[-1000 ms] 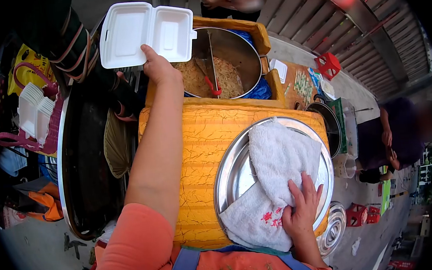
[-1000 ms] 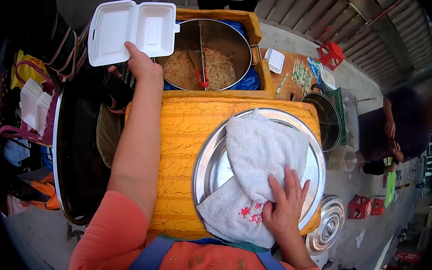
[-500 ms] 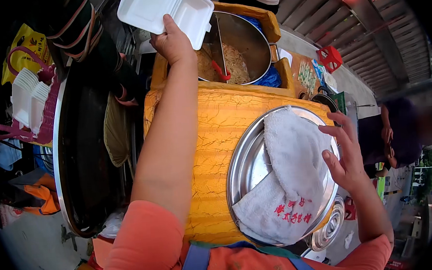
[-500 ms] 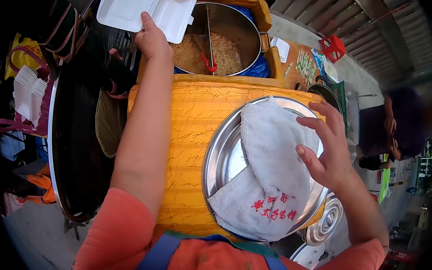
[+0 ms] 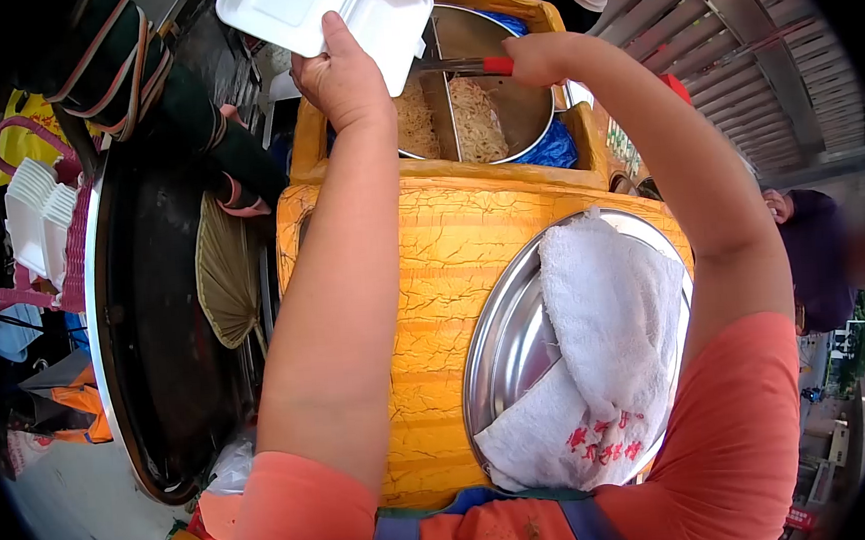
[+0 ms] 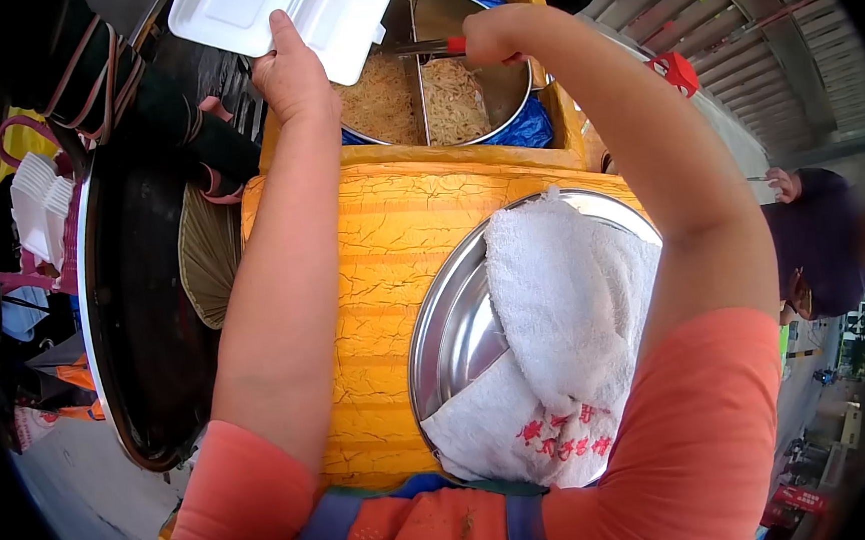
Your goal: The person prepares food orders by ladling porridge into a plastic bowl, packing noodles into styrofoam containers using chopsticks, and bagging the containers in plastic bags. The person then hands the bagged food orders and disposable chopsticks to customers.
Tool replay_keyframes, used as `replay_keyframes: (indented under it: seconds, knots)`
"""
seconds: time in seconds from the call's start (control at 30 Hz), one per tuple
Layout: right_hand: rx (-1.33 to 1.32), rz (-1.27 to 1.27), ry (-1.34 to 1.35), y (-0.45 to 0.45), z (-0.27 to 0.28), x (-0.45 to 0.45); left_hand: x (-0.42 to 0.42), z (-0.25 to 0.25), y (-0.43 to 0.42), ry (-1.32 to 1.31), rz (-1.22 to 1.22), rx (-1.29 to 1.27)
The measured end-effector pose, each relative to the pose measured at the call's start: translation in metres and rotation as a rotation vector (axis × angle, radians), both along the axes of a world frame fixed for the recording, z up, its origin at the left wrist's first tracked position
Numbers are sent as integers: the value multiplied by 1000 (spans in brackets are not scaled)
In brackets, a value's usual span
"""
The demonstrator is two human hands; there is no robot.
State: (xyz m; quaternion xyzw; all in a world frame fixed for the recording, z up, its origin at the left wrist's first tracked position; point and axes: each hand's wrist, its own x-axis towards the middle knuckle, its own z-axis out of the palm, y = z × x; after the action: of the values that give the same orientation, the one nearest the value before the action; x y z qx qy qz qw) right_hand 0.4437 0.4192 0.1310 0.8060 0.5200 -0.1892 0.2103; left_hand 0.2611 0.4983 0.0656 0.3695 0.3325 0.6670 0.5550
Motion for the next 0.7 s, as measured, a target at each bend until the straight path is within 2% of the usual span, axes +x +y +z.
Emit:
replay_keyframes:
  seconds: [0.03,0.1,0.13,0.2,0.3,0.37,0.43,0.5,0.63,0.7]
  knots:
    - [-92,102,-205,-12,22,19,0,-1,1,29,-29,-74]
    - [94,133,-374,-55,78,13,0,5,-4,-11,-63,-166]
    - [101,111,-376,-69,90,10,0,11,-8,-73,-93,-193]
    - [68,311,-554,-84,102,2,-1,14,-13,-103,-135,-233]
    - [-191,373,-522,-72,48,-6,0,15,-14,-98,-173,-195]
    - [-206,273,-445,-61,2,-6,0,18,-18,-104,-150,-155]
    - [-151,303,-404,-58,-21,5,-1,23,-20,-84,-182,-225]
    - [-59,306,-377,-61,6,3,-2,20,-19,-31,-175,-278]
    - [93,275,-504,-32,2,13,-1,22,-21,-7,-176,-309]
    - [194,331,-486,-18,-40,32,2,16,-17,-68,-178,-264]
